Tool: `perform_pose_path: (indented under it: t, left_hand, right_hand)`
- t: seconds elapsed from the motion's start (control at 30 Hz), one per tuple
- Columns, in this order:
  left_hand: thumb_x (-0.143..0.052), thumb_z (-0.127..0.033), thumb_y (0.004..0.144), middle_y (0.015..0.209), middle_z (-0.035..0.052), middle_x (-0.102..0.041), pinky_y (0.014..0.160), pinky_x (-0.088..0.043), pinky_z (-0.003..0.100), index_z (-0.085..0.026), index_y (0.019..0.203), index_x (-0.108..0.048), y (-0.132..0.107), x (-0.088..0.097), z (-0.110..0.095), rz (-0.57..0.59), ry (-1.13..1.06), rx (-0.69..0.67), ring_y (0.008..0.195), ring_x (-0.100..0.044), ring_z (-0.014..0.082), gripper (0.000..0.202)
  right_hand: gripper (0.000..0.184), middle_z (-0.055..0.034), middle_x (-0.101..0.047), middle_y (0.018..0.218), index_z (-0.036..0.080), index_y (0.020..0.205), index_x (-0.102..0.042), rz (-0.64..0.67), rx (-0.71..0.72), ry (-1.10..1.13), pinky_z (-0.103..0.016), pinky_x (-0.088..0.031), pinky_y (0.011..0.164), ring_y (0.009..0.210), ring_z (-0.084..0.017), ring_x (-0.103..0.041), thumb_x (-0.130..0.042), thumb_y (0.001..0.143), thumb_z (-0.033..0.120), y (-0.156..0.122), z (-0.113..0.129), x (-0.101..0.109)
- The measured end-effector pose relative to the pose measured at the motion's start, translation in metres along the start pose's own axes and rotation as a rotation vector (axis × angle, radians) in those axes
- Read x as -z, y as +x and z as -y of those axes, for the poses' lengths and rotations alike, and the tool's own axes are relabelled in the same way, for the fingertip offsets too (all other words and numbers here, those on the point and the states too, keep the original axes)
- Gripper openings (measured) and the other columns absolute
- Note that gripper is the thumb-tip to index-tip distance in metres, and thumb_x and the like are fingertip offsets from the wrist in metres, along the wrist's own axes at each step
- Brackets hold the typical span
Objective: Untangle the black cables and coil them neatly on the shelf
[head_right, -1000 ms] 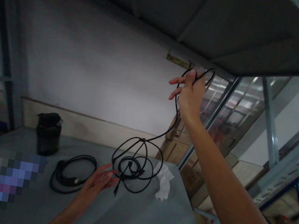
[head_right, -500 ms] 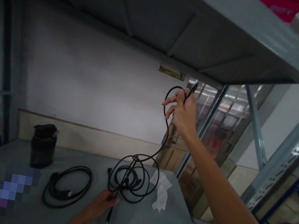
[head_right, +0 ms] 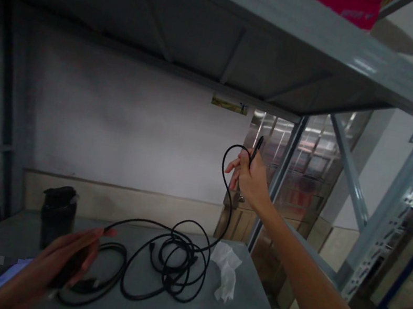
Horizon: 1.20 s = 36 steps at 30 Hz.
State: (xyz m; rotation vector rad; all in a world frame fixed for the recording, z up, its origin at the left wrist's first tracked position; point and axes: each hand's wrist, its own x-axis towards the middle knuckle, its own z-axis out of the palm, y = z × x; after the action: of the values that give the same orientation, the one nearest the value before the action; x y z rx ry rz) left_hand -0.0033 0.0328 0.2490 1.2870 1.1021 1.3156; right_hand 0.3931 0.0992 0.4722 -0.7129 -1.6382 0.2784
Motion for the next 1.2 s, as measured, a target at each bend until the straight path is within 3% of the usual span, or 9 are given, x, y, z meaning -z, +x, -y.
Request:
perform_pose_path:
  t: [0.17, 0.33, 0.47, 0.6, 0.7, 0.83, 1.0, 1.13, 1.2]
  left_hand:
    - [-0.076, -0.085, 0.087, 0.061, -0.0016, -0.062, 0.047, -0.042, 0.027, -0.021, 0.102, -0.077, 0.012, -0.01, -0.034, -0.083, 0.061, -0.19, 0.049, -0.054, 0.0162, 0.065]
    - [-0.072, -0.087, 0.087, 0.063, -0.002, -0.063, 0.045, -0.037, 0.027, -0.019, 0.104, -0.077, 0.042, -0.024, -0.037, -0.04, 0.16, -0.277, 0.044, -0.048, 0.0136, 0.071]
    - [-0.073, -0.085, 0.084, 0.062, -0.0041, -0.057, 0.045, -0.032, 0.025, -0.018, 0.101, -0.076, 0.067, -0.03, -0.011, -0.059, 0.144, -0.245, 0.044, -0.042, 0.0111, 0.069]
    - [-0.08, -0.091, 0.069, 0.062, -0.0071, -0.049, 0.044, -0.024, 0.024, -0.017, 0.109, -0.076, 0.079, -0.035, 0.043, -0.122, 0.007, -0.059, 0.044, -0.035, 0.0101, 0.084]
    - [-0.084, -0.095, 0.056, 0.061, -0.0088, -0.043, 0.044, -0.023, 0.024, -0.018, 0.103, -0.075, 0.083, -0.042, 0.086, -0.165, -0.075, 0.007, 0.045, -0.032, 0.0093, 0.09]
    - [-0.081, -0.095, 0.055, 0.06, -0.006, -0.049, 0.045, -0.026, 0.025, -0.022, 0.083, -0.066, 0.093, -0.054, 0.125, -0.157, -0.062, 0.024, 0.045, -0.035, 0.0102, 0.079]
    - [-0.085, -0.088, 0.058, 0.068, -0.0009, -0.061, 0.054, -0.042, 0.029, -0.023, 0.086, -0.071, 0.107, -0.067, 0.137, 0.05, 0.043, 0.13, 0.058, -0.052, 0.0176, 0.072]
    - [-0.071, -0.104, 0.066, 0.07, 0.0025, -0.062, 0.061, -0.051, 0.035, -0.022, 0.084, -0.071, 0.121, -0.084, 0.131, 0.289, 0.098, 0.277, 0.062, -0.057, 0.0216, 0.084]
    - [-0.057, -0.112, 0.072, 0.068, 0.0045, -0.062, 0.06, -0.051, 0.037, -0.021, 0.084, -0.072, 0.131, -0.096, 0.124, 0.338, 0.168, 0.275, 0.061, -0.059, 0.0239, 0.093]
  right_hand:
    - [0.068, 0.005, -0.074, 0.072, 0.03, 0.103, -0.042, -0.002, -0.05, -0.005, -0.026, -0.039, 0.033, 0.036, -0.013, -0.057, -0.061, 0.095, 0.095, -0.009, -0.006, 0.005]
    - [0.068, 0.0045, -0.074, 0.073, 0.029, 0.102, -0.043, 0.043, -0.051, -0.018, -0.027, -0.04, 0.033, 0.036, -0.014, -0.059, -0.059, 0.097, 0.095, -0.019, -0.001, 0.014]
    - [0.062, 0.0041, -0.075, 0.076, 0.028, 0.105, -0.044, 0.072, -0.03, -0.053, -0.026, -0.04, 0.033, 0.037, -0.014, -0.06, -0.054, 0.104, 0.089, -0.024, -0.003, 0.022]
    - [0.055, 0.004, -0.075, 0.077, 0.028, 0.107, -0.043, 0.078, -0.017, -0.071, -0.025, -0.04, 0.034, 0.038, -0.013, -0.06, -0.05, 0.11, 0.083, -0.026, -0.011, 0.026]
    - [0.054, 0.0033, -0.074, 0.078, 0.028, 0.108, -0.042, 0.081, -0.02, -0.062, -0.025, -0.041, 0.034, 0.038, -0.013, -0.06, -0.049, 0.111, 0.081, -0.027, -0.017, 0.025]
    - [0.051, 0.0029, -0.074, 0.08, 0.028, 0.109, -0.043, 0.113, -0.012, -0.077, -0.025, -0.042, 0.036, 0.04, -0.013, -0.06, -0.045, 0.114, 0.078, -0.027, -0.02, 0.017]
    - [0.048, 0.0047, -0.074, 0.081, 0.027, 0.11, -0.042, 0.135, -0.004, -0.106, -0.022, -0.039, 0.037, 0.039, -0.011, -0.059, -0.043, 0.115, 0.075, -0.025, -0.022, 0.002]
    - [0.045, 0.0053, -0.073, 0.081, 0.027, 0.11, -0.041, 0.173, -0.003, -0.086, -0.02, -0.038, 0.037, 0.039, -0.01, -0.059, -0.04, 0.117, 0.071, -0.024, -0.033, -0.015]
    - [0.042, 0.0048, -0.075, 0.083, 0.027, 0.11, -0.041, 0.202, -0.01, -0.066, -0.02, -0.038, 0.038, 0.04, -0.009, -0.06, -0.04, 0.118, 0.069, -0.025, -0.041, -0.025]
